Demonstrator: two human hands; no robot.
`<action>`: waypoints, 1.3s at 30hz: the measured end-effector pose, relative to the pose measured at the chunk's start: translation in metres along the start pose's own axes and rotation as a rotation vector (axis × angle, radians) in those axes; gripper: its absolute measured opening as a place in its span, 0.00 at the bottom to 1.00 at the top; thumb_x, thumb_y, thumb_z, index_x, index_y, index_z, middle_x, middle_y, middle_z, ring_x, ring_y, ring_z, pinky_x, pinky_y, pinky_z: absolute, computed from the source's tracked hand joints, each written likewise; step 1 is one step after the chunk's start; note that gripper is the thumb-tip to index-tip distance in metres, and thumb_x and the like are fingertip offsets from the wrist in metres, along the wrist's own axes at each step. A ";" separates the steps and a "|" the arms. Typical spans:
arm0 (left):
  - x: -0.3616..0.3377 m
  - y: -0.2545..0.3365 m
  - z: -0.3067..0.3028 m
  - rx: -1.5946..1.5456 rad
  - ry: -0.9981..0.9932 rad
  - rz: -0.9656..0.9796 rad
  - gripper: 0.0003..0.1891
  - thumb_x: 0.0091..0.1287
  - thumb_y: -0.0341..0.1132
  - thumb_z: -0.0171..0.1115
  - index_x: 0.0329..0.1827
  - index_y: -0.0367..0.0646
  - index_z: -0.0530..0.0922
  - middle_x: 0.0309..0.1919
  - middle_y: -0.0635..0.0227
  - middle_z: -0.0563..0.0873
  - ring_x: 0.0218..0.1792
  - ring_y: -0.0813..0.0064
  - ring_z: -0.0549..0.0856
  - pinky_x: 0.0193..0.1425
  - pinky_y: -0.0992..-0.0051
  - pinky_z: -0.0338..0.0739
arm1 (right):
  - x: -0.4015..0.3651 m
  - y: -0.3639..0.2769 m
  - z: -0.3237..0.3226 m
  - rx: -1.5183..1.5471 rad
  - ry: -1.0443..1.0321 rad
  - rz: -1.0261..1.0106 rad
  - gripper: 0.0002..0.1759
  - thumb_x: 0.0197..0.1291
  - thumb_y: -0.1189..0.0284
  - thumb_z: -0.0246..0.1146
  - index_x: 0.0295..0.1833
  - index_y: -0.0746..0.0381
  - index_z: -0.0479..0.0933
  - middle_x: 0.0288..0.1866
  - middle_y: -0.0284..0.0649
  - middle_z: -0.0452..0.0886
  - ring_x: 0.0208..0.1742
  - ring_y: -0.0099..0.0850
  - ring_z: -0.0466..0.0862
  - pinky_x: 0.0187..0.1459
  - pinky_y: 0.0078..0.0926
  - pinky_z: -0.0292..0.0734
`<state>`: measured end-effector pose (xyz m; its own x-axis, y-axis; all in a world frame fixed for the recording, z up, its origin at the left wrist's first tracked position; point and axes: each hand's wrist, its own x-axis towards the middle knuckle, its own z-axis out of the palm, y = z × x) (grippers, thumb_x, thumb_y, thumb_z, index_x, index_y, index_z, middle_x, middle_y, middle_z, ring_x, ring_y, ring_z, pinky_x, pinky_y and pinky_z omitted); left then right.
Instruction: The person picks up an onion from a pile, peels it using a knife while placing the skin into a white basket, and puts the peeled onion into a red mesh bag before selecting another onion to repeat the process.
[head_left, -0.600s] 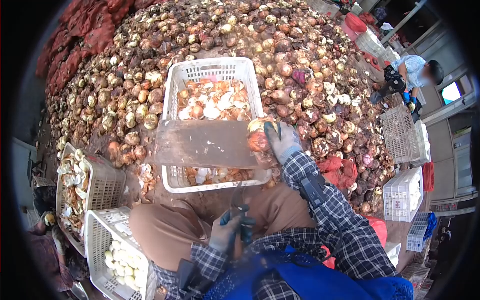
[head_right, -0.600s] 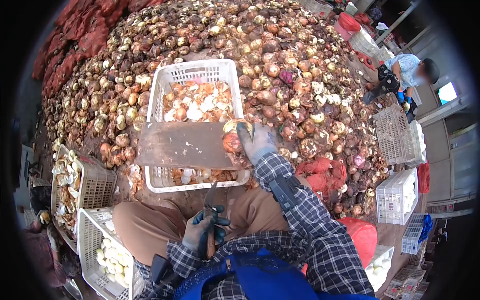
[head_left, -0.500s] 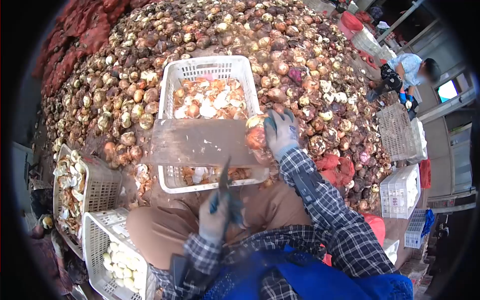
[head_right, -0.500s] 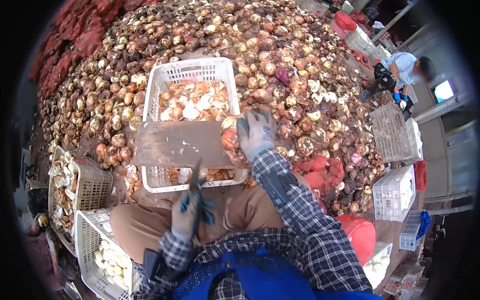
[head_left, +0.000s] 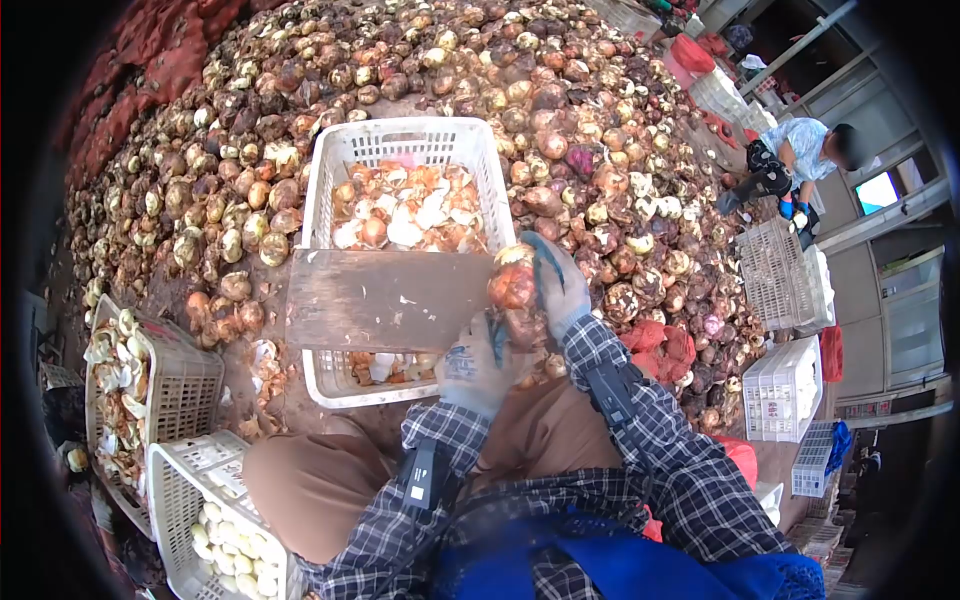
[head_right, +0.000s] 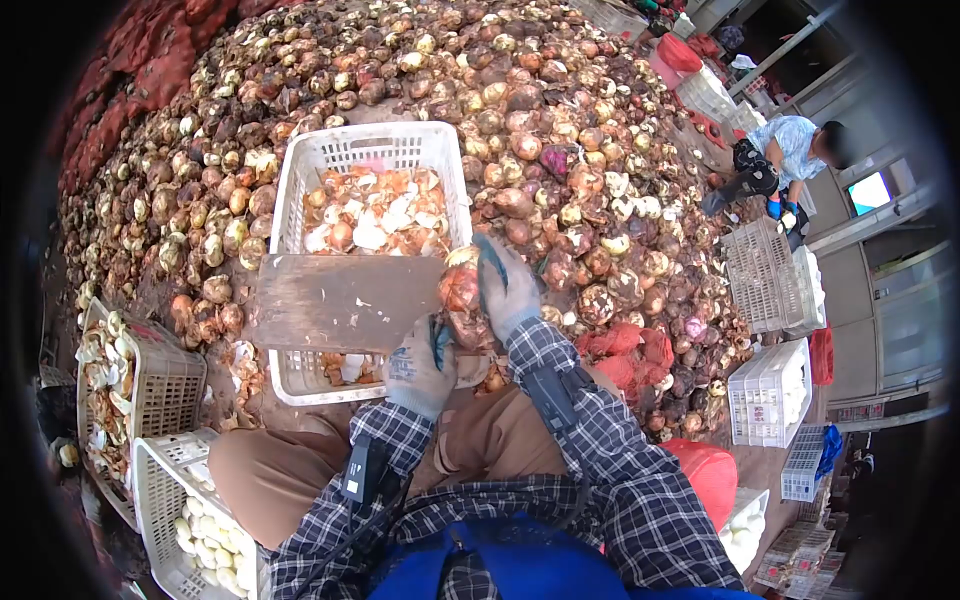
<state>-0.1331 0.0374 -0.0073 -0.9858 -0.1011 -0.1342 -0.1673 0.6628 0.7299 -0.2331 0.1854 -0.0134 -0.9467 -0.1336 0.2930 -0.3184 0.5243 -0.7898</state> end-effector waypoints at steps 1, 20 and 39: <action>0.003 0.000 -0.001 0.025 -0.028 -0.003 0.25 0.61 0.39 0.59 0.61 0.43 0.68 0.43 0.50 0.83 0.45 0.52 0.83 0.50 0.57 0.76 | 0.001 0.002 0.002 0.028 0.008 -0.003 0.19 0.66 0.69 0.53 0.61 0.60 0.73 0.54 0.51 0.78 0.57 0.45 0.78 0.60 0.35 0.70; 0.025 0.002 -0.005 0.055 -0.172 -0.040 0.20 0.62 0.41 0.58 0.52 0.38 0.67 0.37 0.47 0.83 0.42 0.50 0.84 0.47 0.56 0.77 | 0.010 -0.006 0.005 -0.053 -0.034 0.071 0.18 0.64 0.66 0.56 0.57 0.60 0.76 0.48 0.53 0.79 0.51 0.48 0.80 0.53 0.36 0.74; -0.001 0.010 -0.007 0.081 -0.163 -0.186 0.22 0.61 0.42 0.61 0.51 0.36 0.68 0.38 0.47 0.84 0.42 0.49 0.84 0.48 0.59 0.77 | 0.015 -0.016 0.009 -0.060 -0.305 0.462 0.20 0.66 0.60 0.56 0.53 0.64 0.79 0.44 0.50 0.83 0.50 0.41 0.82 0.54 0.31 0.74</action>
<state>-0.1341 0.0387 0.0047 -0.9217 -0.1099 -0.3719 -0.3370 0.7017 0.6278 -0.2424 0.1678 -0.0009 -0.9612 -0.1111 -0.2525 0.1279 0.6315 -0.7648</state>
